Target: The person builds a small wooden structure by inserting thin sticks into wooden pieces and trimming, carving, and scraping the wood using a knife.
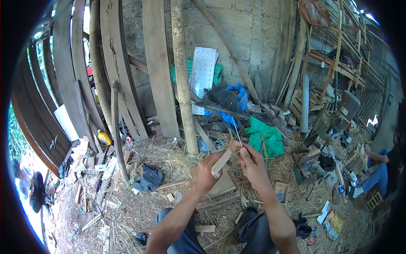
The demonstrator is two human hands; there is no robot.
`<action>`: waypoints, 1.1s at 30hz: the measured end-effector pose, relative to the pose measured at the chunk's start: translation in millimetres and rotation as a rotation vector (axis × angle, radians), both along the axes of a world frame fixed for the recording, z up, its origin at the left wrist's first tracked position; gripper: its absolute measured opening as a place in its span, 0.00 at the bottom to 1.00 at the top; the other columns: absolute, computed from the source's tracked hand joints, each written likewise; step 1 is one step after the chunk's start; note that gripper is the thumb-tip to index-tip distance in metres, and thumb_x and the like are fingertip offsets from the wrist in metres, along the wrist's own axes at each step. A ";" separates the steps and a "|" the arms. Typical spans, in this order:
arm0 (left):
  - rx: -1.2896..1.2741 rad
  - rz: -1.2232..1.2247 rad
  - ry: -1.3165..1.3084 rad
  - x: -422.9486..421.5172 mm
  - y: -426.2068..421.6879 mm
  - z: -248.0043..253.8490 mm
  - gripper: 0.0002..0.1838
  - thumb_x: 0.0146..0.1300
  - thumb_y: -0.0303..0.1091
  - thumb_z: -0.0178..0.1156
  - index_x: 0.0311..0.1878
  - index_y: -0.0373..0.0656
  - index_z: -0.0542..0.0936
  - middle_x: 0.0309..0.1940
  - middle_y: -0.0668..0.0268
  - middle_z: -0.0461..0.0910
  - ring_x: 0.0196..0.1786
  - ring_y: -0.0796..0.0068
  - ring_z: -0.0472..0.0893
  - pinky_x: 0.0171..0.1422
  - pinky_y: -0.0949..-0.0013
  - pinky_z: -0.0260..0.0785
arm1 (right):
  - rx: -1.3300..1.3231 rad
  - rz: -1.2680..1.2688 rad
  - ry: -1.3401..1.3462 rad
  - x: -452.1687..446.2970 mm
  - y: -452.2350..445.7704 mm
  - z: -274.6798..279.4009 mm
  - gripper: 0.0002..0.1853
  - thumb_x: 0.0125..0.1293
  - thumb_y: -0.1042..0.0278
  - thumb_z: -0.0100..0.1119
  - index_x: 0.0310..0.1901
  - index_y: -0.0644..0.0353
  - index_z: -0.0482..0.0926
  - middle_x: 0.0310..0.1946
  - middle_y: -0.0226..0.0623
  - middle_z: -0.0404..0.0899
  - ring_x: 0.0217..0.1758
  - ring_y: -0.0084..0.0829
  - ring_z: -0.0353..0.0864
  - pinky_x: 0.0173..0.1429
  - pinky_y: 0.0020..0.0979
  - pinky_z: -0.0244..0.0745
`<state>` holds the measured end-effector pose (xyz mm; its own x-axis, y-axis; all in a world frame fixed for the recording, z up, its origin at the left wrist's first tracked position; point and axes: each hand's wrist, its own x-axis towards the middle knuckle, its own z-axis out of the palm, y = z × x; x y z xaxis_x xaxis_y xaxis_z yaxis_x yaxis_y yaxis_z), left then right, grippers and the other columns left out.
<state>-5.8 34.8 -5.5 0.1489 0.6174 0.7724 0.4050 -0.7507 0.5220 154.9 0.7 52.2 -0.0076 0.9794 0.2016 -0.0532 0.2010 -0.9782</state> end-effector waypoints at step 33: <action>-0.850 -0.489 -0.154 -7.4 -31.4 14.6 0.12 0.58 0.31 0.68 0.45 0.39 0.83 0.34 0.68 0.83 0.39 0.83 0.78 0.46 0.73 0.71 | 0.163 0.281 -0.240 24.4 11.7 -11.8 0.13 0.69 0.65 0.54 0.49 0.63 0.76 0.29 0.26 0.76 0.26 0.15 0.69 0.28 0.23 0.65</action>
